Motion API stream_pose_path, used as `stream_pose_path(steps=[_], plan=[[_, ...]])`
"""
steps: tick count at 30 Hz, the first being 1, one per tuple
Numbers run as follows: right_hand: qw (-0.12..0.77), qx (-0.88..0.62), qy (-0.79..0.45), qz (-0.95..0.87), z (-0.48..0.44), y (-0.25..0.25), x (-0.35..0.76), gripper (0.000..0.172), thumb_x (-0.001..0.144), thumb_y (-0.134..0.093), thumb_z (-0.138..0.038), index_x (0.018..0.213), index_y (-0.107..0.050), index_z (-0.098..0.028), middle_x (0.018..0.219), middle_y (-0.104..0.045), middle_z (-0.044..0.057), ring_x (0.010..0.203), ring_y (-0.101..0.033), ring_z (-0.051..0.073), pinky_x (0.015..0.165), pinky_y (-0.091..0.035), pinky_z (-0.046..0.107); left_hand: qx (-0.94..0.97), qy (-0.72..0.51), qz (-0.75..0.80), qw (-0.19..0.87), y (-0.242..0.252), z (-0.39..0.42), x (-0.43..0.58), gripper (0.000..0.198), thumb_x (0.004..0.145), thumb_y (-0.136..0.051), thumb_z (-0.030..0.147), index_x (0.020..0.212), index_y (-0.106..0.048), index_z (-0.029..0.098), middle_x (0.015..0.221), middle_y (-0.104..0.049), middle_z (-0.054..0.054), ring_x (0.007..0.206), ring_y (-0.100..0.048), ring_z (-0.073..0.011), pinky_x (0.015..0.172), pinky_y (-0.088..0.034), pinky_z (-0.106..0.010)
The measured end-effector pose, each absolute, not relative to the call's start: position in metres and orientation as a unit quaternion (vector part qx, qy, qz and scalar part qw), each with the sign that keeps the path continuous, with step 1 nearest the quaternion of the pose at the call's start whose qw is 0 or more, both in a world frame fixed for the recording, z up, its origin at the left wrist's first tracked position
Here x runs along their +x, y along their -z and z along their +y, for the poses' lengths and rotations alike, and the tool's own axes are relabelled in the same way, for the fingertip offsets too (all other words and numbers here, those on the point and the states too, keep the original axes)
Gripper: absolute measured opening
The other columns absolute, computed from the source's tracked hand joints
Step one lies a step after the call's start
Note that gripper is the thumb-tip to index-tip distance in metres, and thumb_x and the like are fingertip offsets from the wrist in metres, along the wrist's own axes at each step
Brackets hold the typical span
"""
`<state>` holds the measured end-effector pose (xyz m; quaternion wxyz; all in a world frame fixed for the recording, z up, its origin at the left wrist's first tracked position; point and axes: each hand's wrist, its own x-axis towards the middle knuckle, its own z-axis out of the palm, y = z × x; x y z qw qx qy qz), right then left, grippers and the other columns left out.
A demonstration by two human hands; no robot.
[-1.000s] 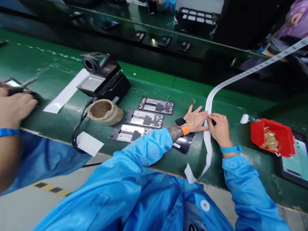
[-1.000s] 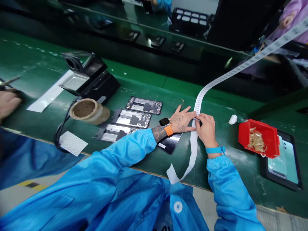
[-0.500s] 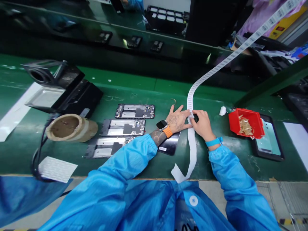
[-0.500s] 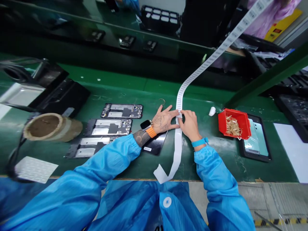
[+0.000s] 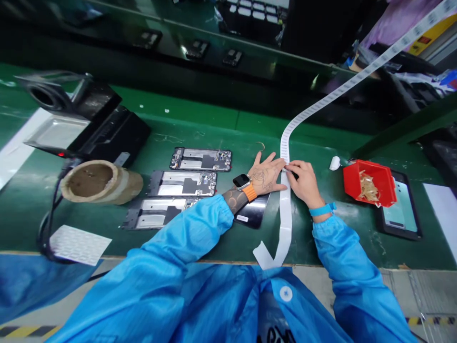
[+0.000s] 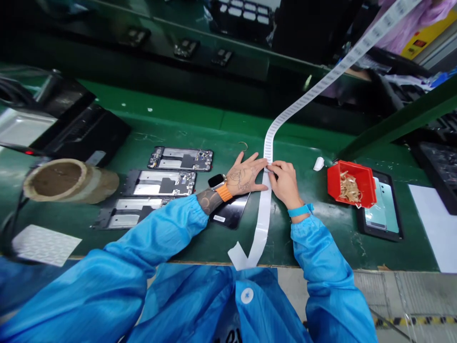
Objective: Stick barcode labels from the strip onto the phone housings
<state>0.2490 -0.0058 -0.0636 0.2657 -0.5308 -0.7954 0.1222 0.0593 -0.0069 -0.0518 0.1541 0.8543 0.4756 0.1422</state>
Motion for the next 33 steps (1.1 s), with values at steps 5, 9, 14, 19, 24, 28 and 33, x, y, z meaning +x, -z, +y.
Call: stream_pose_path(steps=[5,9,14,19,24,28,33], plan=[[0.254,-0.527,-0.122,-0.802,-0.009,0.063,0.249,0.029,0.089,-0.059,-0.024,0.112,-0.076,-0.024,0.119,-0.069,0.011,0.113,-0.056,0.033,0.1,-0.047,0.055,0.864,-0.107,0.465,0.158,0.048,-0.007,0.058,0.086,0.084,-0.07,0.058,0.154,-0.042,0.018,0.162,-0.038,-0.015,0.153,-0.027,-0.038,0.122,-0.01,-0.068],[0.259,-0.525,-0.11,-0.803,-0.008,0.063,0.248,0.027,0.09,-0.059,-0.024,0.11,-0.077,-0.023,0.119,-0.069,0.011,0.113,-0.056,0.033,0.099,-0.048,0.054,0.867,-0.103,0.463,0.151,0.048,-0.007,0.058,0.085,0.084,-0.069,0.06,0.153,-0.043,0.017,0.163,-0.037,-0.013,0.154,-0.025,-0.0373,0.122,-0.01,-0.07],[0.268,-0.542,-0.097,-0.79,-0.006,0.063,0.245,0.022,0.092,-0.056,-0.024,0.098,-0.077,-0.023,0.112,-0.072,0.01,0.106,-0.059,0.031,0.095,-0.049,0.051,0.868,-0.095,0.461,0.157,0.047,-0.006,0.058,0.085,0.083,-0.07,0.06,0.152,-0.044,0.016,0.163,-0.037,-0.013,0.154,-0.024,-0.037,0.122,-0.009,-0.07],[0.245,-0.534,-0.104,-0.803,-0.007,0.06,0.245,0.018,0.088,-0.066,-0.03,0.103,-0.072,-0.023,0.118,-0.068,0.01,0.11,-0.057,0.032,0.096,-0.046,0.051,0.867,-0.104,0.46,0.159,0.047,-0.006,0.058,0.085,0.083,-0.071,0.059,0.153,-0.044,0.019,0.164,-0.036,-0.013,0.154,-0.024,-0.0386,0.121,-0.009,-0.071],[0.238,-0.544,-0.104,-0.798,-0.006,0.06,0.243,0.016,0.092,-0.061,-0.031,0.1,-0.073,-0.023,0.115,-0.069,0.01,0.107,-0.056,0.032,0.096,-0.044,0.05,0.864,-0.096,0.466,0.165,0.046,-0.005,0.058,0.077,0.086,-0.07,0.053,0.15,-0.047,0.02,0.162,-0.039,-0.012,0.154,-0.026,-0.0372,0.122,-0.011,-0.07],[0.242,-0.547,-0.098,-0.795,-0.005,0.06,0.242,0.017,0.093,-0.059,-0.031,0.097,-0.074,-0.023,0.113,-0.07,0.009,0.104,-0.056,0.03,0.095,-0.043,0.048,0.863,-0.095,0.471,0.156,0.046,-0.004,0.058,0.075,0.087,-0.069,0.053,0.151,-0.047,0.02,0.162,-0.04,-0.011,0.154,-0.027,-0.0365,0.122,-0.011,-0.069],[0.263,-0.565,-0.127,-0.772,-0.002,0.059,0.238,0.014,0.087,-0.062,-0.026,0.092,-0.074,-0.022,0.11,-0.07,0.009,0.104,-0.058,0.029,0.094,-0.043,0.046,0.865,-0.083,0.466,0.166,0.047,-0.004,0.058,0.08,0.086,-0.069,0.055,0.153,-0.043,0.02,0.163,-0.038,-0.012,0.154,-0.025,-0.0365,0.122,-0.01,-0.069]])
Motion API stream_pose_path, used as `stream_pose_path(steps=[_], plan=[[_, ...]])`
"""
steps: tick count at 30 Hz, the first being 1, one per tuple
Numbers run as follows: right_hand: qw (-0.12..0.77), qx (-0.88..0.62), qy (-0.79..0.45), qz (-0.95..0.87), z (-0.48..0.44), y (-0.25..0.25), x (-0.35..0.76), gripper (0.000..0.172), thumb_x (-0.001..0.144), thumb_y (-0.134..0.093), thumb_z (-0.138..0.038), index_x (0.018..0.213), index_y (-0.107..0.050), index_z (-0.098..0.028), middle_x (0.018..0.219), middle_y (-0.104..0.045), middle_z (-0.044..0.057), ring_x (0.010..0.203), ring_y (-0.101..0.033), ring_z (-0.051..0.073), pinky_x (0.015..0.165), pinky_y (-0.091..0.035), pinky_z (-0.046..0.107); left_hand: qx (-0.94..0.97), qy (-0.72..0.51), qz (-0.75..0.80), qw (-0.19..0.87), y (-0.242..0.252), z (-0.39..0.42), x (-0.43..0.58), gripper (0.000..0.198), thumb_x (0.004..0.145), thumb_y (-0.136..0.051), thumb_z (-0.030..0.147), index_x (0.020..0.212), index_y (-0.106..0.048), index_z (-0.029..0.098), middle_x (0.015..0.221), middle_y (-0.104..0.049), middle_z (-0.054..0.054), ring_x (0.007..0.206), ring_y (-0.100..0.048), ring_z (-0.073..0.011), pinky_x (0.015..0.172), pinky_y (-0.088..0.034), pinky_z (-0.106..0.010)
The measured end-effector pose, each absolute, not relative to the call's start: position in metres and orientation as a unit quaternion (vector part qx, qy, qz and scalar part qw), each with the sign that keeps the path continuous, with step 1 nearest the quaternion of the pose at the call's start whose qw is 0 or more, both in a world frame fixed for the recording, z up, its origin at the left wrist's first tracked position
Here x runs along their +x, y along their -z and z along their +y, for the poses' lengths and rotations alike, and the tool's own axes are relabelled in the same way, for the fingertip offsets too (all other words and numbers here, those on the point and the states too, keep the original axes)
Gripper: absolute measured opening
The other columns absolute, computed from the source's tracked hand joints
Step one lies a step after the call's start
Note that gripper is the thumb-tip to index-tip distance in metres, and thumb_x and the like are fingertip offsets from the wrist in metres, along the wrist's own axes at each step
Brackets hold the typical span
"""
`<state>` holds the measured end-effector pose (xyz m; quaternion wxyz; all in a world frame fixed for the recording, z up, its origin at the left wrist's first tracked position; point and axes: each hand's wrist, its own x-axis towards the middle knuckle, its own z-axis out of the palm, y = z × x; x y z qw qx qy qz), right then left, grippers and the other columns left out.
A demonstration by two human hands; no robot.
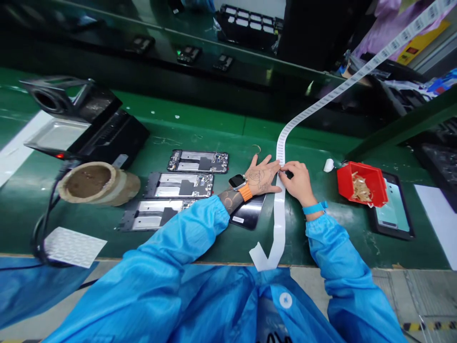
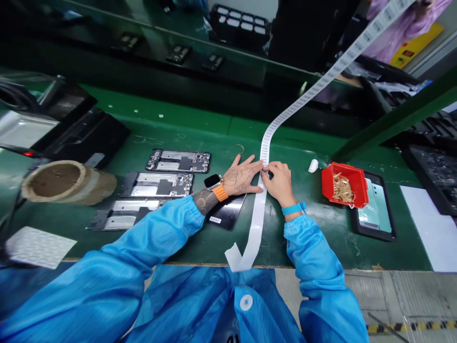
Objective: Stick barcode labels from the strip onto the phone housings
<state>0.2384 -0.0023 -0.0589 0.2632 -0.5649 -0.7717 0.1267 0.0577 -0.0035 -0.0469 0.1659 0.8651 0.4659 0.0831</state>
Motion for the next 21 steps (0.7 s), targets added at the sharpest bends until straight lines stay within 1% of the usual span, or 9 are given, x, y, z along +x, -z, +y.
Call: stream_pose_path(steps=[5,8,10,13,15,17,18,19,21], plan=[[0.287,-0.602,-0.139,-0.732,0.005,0.062,0.233,0.011,0.082,-0.06,-0.021,0.08,-0.071,-0.022,0.099,-0.072,0.007,0.1,-0.06,0.028,0.094,-0.044,0.045,0.865,-0.065,0.467,0.17,0.043,-0.004,0.058,0.089,0.082,-0.071,0.06,0.155,-0.04,0.018,0.165,-0.034,-0.011,0.155,-0.021,-0.0368,0.122,-0.008,-0.07],[0.304,-0.602,-0.147,-0.724,0.008,0.061,0.234,0.013,0.082,-0.058,-0.021,0.074,-0.068,-0.021,0.088,-0.071,0.006,0.09,-0.061,0.026,0.089,-0.047,0.043,0.866,-0.053,0.466,0.175,0.04,-0.004,0.058,0.09,0.082,-0.071,0.06,0.155,-0.039,0.018,0.166,-0.031,-0.012,0.156,-0.019,-0.0374,0.122,-0.007,-0.07],[0.348,-0.595,-0.143,-0.71,0.006,0.057,0.235,0.015,0.086,-0.056,-0.023,0.076,-0.067,-0.021,0.082,-0.07,0.005,0.082,-0.062,0.023,0.082,-0.05,0.04,0.866,-0.056,0.465,0.176,0.04,-0.005,0.057,0.092,0.082,-0.071,0.059,0.156,-0.038,0.017,0.166,-0.03,-0.014,0.156,-0.019,-0.0379,0.122,-0.006,-0.07],[0.45,-0.565,-0.104,-0.683,-0.002,0.048,0.234,0.017,0.091,-0.054,-0.026,0.085,-0.069,-0.021,0.085,-0.07,0.006,0.081,-0.065,0.021,0.077,-0.053,0.037,0.864,-0.082,0.462,0.181,0.04,-0.008,0.058,0.093,0.082,-0.071,0.057,0.156,-0.036,0.012,0.164,-0.034,-0.017,0.155,-0.021,-0.0393,0.121,-0.007,-0.071],[0.481,-0.528,-0.073,-0.697,-0.01,0.042,0.23,0.015,0.093,-0.057,-0.027,0.088,-0.07,-0.021,0.089,-0.071,0.007,0.086,-0.066,0.023,0.079,-0.054,0.039,0.864,-0.11,0.455,0.187,0.041,-0.011,0.059,0.084,0.086,-0.067,0.051,0.154,-0.039,0.01,0.16,-0.04,-0.018,0.154,-0.024,-0.0398,0.12,-0.01,-0.072],[0.466,-0.485,-0.061,-0.737,-0.016,0.038,0.227,0.014,0.093,-0.059,-0.025,0.087,-0.071,-0.022,0.091,-0.072,0.008,0.091,-0.067,0.024,0.084,-0.055,0.042,0.866,-0.141,0.443,0.184,0.042,-0.014,0.06,0.066,0.09,-0.059,0.038,0.148,-0.048,0.011,0.156,-0.047,-0.016,0.153,-0.027,-0.0382,0.121,-0.01,-0.071],[0.453,-0.466,-0.059,-0.758,-0.019,0.036,0.226,0.015,0.093,-0.059,-0.023,0.086,-0.072,-0.023,0.093,-0.073,0.008,0.093,-0.067,0.024,0.086,-0.055,0.044,0.867,-0.154,0.438,0.18,0.043,-0.015,0.059,0.059,0.089,-0.056,0.031,0.145,-0.052,0.012,0.155,-0.049,-0.015,0.153,-0.027,-0.0373,0.122,-0.009,-0.07],[0.44,-0.448,-0.058,-0.776,-0.02,0.035,0.225,0.015,0.093,-0.059,-0.022,0.086,-0.073,-0.023,0.094,-0.073,0.007,0.094,-0.067,0.025,0.087,-0.055,0.045,0.867,-0.163,0.436,0.176,0.043,-0.015,0.059,0.056,0.088,-0.053,0.025,0.142,-0.055,0.013,0.154,-0.05,-0.014,0.153,-0.027,-0.0367,0.122,-0.009,-0.069],[0.416,-0.419,-0.061,-0.805,-0.022,0.034,0.226,0.015,0.093,-0.06,-0.02,0.09,-0.074,-0.024,0.098,-0.074,0.007,0.096,-0.067,0.024,0.087,-0.056,0.046,0.863,-0.173,0.441,0.177,0.042,-0.015,0.056,0.057,0.083,-0.051,0.018,0.14,-0.057,0.014,0.155,-0.049,-0.012,0.153,-0.028,-0.0362,0.123,-0.009,-0.069]])
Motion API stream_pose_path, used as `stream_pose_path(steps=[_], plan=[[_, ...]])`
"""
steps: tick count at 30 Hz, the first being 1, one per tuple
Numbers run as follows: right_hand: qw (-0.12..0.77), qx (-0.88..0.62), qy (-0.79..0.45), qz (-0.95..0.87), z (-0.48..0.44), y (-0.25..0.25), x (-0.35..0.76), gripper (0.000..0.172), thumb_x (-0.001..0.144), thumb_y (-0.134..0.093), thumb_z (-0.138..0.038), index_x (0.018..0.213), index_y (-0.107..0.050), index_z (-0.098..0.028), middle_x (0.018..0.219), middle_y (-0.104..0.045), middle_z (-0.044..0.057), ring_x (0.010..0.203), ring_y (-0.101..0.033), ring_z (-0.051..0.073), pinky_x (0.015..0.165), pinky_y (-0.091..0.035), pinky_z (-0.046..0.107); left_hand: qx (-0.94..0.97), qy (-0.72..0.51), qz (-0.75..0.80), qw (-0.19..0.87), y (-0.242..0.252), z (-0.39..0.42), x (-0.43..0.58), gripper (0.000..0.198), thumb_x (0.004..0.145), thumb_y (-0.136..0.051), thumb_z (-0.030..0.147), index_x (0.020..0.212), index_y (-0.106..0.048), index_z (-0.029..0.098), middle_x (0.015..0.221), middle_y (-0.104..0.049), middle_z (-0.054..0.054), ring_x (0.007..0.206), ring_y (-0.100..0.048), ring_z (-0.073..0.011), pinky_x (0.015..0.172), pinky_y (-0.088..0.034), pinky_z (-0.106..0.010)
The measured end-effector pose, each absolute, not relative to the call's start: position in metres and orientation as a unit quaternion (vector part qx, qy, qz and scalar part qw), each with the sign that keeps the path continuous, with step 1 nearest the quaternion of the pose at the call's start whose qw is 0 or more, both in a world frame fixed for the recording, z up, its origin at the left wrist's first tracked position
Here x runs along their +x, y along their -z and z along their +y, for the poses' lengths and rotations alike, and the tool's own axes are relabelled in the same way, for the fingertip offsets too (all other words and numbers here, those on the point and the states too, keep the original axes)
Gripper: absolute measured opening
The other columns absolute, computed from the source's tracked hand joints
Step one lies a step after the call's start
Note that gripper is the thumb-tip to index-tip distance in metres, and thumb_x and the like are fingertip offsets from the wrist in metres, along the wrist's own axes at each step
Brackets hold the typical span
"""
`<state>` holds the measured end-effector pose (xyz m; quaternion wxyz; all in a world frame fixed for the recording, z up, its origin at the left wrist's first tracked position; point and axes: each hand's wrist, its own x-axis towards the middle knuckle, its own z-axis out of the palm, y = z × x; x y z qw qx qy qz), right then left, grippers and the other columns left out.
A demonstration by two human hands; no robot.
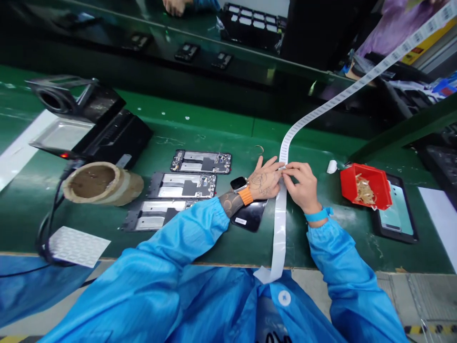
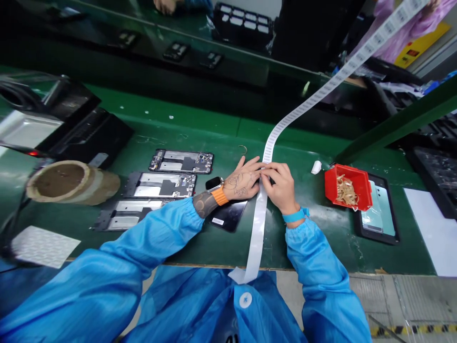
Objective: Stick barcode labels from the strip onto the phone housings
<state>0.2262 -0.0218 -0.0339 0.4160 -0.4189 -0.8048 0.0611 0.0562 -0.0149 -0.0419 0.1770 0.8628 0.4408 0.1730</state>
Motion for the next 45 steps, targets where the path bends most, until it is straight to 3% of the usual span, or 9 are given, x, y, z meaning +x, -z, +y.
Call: stream_pose_path(steps=[4,8,18,22,25,28,30,33,45], plan=[[0.407,-0.393,-0.047,-0.823,-0.023,0.032,0.23,0.017,0.094,-0.06,-0.017,0.1,-0.074,-0.024,0.101,-0.075,0.007,0.094,-0.068,0.023,0.084,-0.058,0.044,0.86,-0.167,0.445,0.188,0.038,-0.015,0.054,0.066,0.078,-0.05,0.014,0.144,-0.053,0.014,0.159,-0.044,-0.012,0.154,-0.025,-0.0354,0.123,-0.011,-0.068],[0.426,-0.4,0.007,-0.811,-0.027,0.03,0.229,0.015,0.093,-0.06,-0.014,0.096,-0.072,-0.023,0.101,-0.075,0.008,0.095,-0.068,0.024,0.085,-0.058,0.044,0.862,-0.152,0.442,0.196,0.035,-0.019,0.061,0.072,0.077,-0.049,0.012,0.148,-0.046,0.008,0.162,-0.039,-0.015,0.155,-0.022,-0.0343,0.125,-0.011,-0.065],[0.382,-0.393,0.046,-0.835,-0.038,0.025,0.22,0.019,0.095,-0.056,-0.01,0.096,-0.072,-0.02,0.103,-0.074,0.01,0.094,-0.067,0.024,0.084,-0.058,0.042,0.837,-0.137,0.465,0.253,0.027,-0.025,0.066,0.07,0.081,-0.046,0.017,0.15,-0.043,0.008,0.163,-0.036,-0.016,0.154,-0.025,-0.0338,0.125,-0.019,-0.06],[0.373,-0.404,-0.021,-0.835,-0.042,0.025,0.22,0.025,0.096,-0.054,-0.016,0.113,-0.072,-0.021,0.118,-0.071,0.013,0.106,-0.066,0.027,0.092,-0.057,0.046,0.807,-0.16,0.484,0.299,0.023,-0.023,0.065,0.07,0.083,-0.041,0.019,0.152,-0.037,0.006,0.162,-0.035,-0.02,0.154,-0.027,-0.0347,0.123,-0.024,-0.058],[0.425,-0.458,-0.123,-0.771,-0.041,0.025,0.222,0.028,0.096,-0.055,-0.026,0.121,-0.068,-0.022,0.123,-0.068,0.013,0.108,-0.066,0.026,0.092,-0.057,0.046,0.808,-0.206,0.466,0.295,0.022,-0.021,0.063,0.091,0.073,-0.045,0.018,0.16,-0.019,0.006,0.168,-0.021,-0.019,0.157,-0.016,-0.036,0.124,-0.019,-0.06],[0.492,-0.514,-0.306,-0.632,-0.039,0.026,0.224,0.029,0.096,-0.055,-0.039,0.119,-0.063,-0.021,0.107,-0.071,0.009,0.084,-0.069,0.019,0.071,-0.06,0.035,0.828,-0.255,0.422,0.267,0.02,-0.022,0.062,0.104,0.066,-0.045,0.017,0.163,-0.009,0.014,0.171,-0.011,-0.015,0.158,-0.007,-0.0333,0.125,-0.013,-0.059],[0.488,-0.501,-0.441,-0.563,-0.038,0.026,0.223,0.028,0.094,-0.056,-0.047,0.104,-0.063,-0.021,0.084,-0.069,0.003,0.064,-0.063,0.015,0.058,-0.055,0.029,0.843,-0.257,0.4,0.25,0.019,-0.024,0.063,0.103,0.066,-0.045,0.017,0.163,-0.011,0.016,0.172,-0.009,-0.014,0.159,-0.005,-0.0328,0.125,-0.012,-0.059],[0.466,-0.458,-0.545,-0.526,-0.039,0.026,0.222,0.027,0.087,-0.067,-0.046,0.081,-0.06,-0.021,0.066,-0.061,-0.002,0.053,-0.054,0.011,0.051,-0.047,0.025,0.856,-0.231,0.404,0.224,0.017,-0.026,0.063,0.097,0.07,-0.045,0.017,0.163,-0.015,0.02,0.172,-0.008,-0.013,0.159,-0.003,-0.033,0.124,-0.011,-0.06],[0.525,-0.498,-0.438,-0.533,-0.032,0.038,0.239,0.014,0.079,-0.076,-0.033,0.079,-0.069,-0.021,0.061,-0.06,-0.002,0.055,-0.053,0.013,0.055,-0.042,0.028,0.832,-0.131,0.532,0.086,0.004,-0.024,0.052,0.085,0.086,-0.052,0.023,0.161,-0.018,0.006,0.17,-0.016,-0.019,0.156,-0.012,-0.0407,0.123,-0.016,-0.063]])
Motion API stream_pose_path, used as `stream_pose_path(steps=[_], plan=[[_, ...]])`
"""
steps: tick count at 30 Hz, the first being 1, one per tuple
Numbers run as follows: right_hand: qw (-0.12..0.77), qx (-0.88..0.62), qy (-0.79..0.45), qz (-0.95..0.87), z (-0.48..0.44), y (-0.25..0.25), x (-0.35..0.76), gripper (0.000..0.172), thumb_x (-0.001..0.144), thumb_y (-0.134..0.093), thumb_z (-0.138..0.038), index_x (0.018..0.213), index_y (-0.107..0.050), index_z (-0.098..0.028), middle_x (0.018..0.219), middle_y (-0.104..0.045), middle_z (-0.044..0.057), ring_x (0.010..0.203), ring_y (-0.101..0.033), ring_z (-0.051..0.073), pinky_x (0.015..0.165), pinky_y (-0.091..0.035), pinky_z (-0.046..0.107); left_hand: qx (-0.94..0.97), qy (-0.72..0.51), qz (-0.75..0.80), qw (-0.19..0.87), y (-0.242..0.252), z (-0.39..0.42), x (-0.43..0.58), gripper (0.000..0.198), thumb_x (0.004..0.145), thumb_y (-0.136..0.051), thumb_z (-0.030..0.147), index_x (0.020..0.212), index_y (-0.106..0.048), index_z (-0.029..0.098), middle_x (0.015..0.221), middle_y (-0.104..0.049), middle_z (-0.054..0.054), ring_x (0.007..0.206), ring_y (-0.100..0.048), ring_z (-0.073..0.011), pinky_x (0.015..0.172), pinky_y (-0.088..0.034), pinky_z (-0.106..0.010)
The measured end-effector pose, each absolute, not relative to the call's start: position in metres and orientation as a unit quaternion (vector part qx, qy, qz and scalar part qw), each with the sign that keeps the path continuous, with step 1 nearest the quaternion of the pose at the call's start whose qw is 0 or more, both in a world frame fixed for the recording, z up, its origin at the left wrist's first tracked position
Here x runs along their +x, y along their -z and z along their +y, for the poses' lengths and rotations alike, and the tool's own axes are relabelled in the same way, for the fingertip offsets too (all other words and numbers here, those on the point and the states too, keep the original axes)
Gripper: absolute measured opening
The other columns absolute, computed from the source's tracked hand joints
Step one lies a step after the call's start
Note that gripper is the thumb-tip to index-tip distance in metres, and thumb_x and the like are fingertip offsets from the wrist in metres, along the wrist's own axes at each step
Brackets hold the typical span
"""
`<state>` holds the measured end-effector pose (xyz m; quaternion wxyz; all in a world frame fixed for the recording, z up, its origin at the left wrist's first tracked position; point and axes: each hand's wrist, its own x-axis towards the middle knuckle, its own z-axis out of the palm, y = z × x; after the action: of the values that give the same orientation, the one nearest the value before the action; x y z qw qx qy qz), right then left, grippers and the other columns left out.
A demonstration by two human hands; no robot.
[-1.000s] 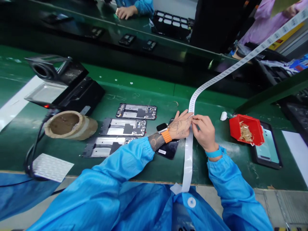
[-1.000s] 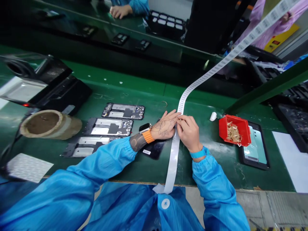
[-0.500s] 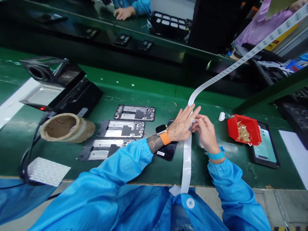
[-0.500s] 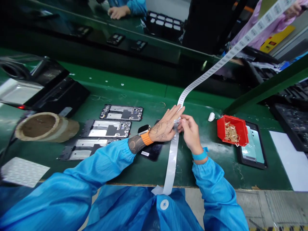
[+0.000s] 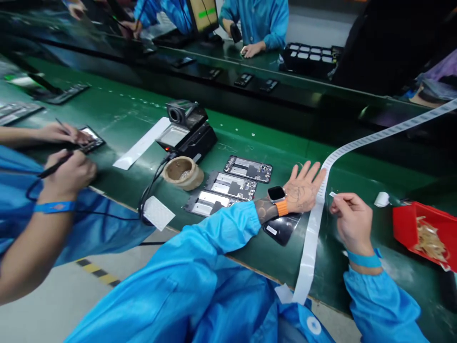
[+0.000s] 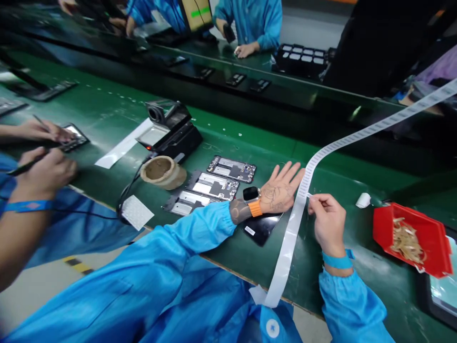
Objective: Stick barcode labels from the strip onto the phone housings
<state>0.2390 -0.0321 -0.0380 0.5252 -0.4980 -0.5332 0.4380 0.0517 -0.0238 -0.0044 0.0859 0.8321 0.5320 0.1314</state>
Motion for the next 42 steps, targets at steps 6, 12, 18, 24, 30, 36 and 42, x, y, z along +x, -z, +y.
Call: stream_pose_path(steps=[6,12,18,24,30,36,42], plan=[[0.436,-0.57,-0.366,-0.592,-0.022,0.047,0.242,0.021,0.08,-0.068,-0.04,0.077,-0.073,-0.02,0.063,-0.064,0.001,0.058,-0.056,0.017,0.056,-0.043,0.03,0.813,0.02,0.571,0.11,-0.006,-0.011,-0.062,0.073,0.09,-0.061,0.04,0.154,-0.038,0.014,0.147,-0.052,-0.02,0.139,-0.046,-0.0349,0.12,-0.021,-0.061],[0.407,-0.554,-0.361,-0.63,-0.019,0.054,0.241,0.027,0.082,-0.063,-0.044,0.076,-0.073,-0.019,0.067,-0.068,0.003,0.062,-0.06,0.019,0.059,-0.044,0.031,0.836,0.099,0.534,0.082,0.0,0.016,-0.106,0.09,0.077,-0.073,0.058,0.152,-0.044,0.018,0.147,-0.049,-0.017,0.128,-0.054,-0.0334,0.109,-0.041,-0.044],[0.418,-0.538,-0.37,-0.631,-0.017,0.05,0.241,0.03,0.081,-0.063,-0.046,0.078,-0.071,-0.017,0.07,-0.069,0.004,0.061,-0.059,0.017,0.061,-0.046,0.031,0.85,0.095,0.509,0.096,0.001,0.021,-0.09,0.078,0.071,-0.079,0.04,0.14,-0.056,0.014,0.127,-0.058,-0.017,0.114,-0.057,-0.0346,0.097,-0.047,-0.042],[0.423,-0.529,-0.381,-0.629,-0.017,0.05,0.239,0.033,0.082,-0.064,-0.049,0.074,-0.069,-0.018,0.068,-0.068,0.004,0.06,-0.059,0.017,0.059,-0.046,0.03,0.843,0.004,0.526,0.111,-0.02,0.048,-0.112,0.077,0.076,-0.073,0.045,0.143,-0.053,0.013,0.125,-0.059,-0.015,0.112,-0.059,-0.0271,0.1,-0.048,-0.038],[0.433,-0.531,-0.392,-0.613,-0.015,0.048,0.241,0.029,0.081,-0.065,-0.045,0.076,-0.07,-0.017,0.064,-0.066,0.002,0.057,-0.056,0.016,0.057,-0.045,0.03,0.623,-0.515,0.411,0.422,-0.068,0.041,-0.098,0.082,0.069,-0.08,0.054,0.139,-0.055,0.017,0.119,-0.066,-0.01,0.115,-0.065,-0.0304,0.097,-0.056,-0.047],[0.48,-0.521,-0.415,-0.571,-0.021,0.044,0.24,0.021,0.081,-0.07,-0.04,0.078,-0.07,-0.019,0.064,-0.064,0.0,0.059,-0.056,0.015,0.057,-0.045,0.029,0.276,-0.587,0.313,0.694,-0.037,-0.046,-0.007,0.066,0.099,-0.028,0.064,0.134,-0.057,0.015,0.146,-0.058,-0.014,0.141,-0.05,-0.0327,0.107,-0.051,-0.057],[0.503,-0.48,-0.449,-0.561,-0.039,0.036,0.23,0.02,0.086,-0.069,-0.042,0.084,-0.067,-0.022,0.069,-0.063,-0.001,0.064,-0.059,0.016,0.065,-0.05,0.031,0.114,-0.524,0.281,0.796,-0.006,-0.064,0.022,0.069,0.099,-0.027,0.064,0.133,-0.059,0.013,0.145,-0.06,-0.014,0.136,-0.055,-0.0338,0.103,-0.055,-0.054]])
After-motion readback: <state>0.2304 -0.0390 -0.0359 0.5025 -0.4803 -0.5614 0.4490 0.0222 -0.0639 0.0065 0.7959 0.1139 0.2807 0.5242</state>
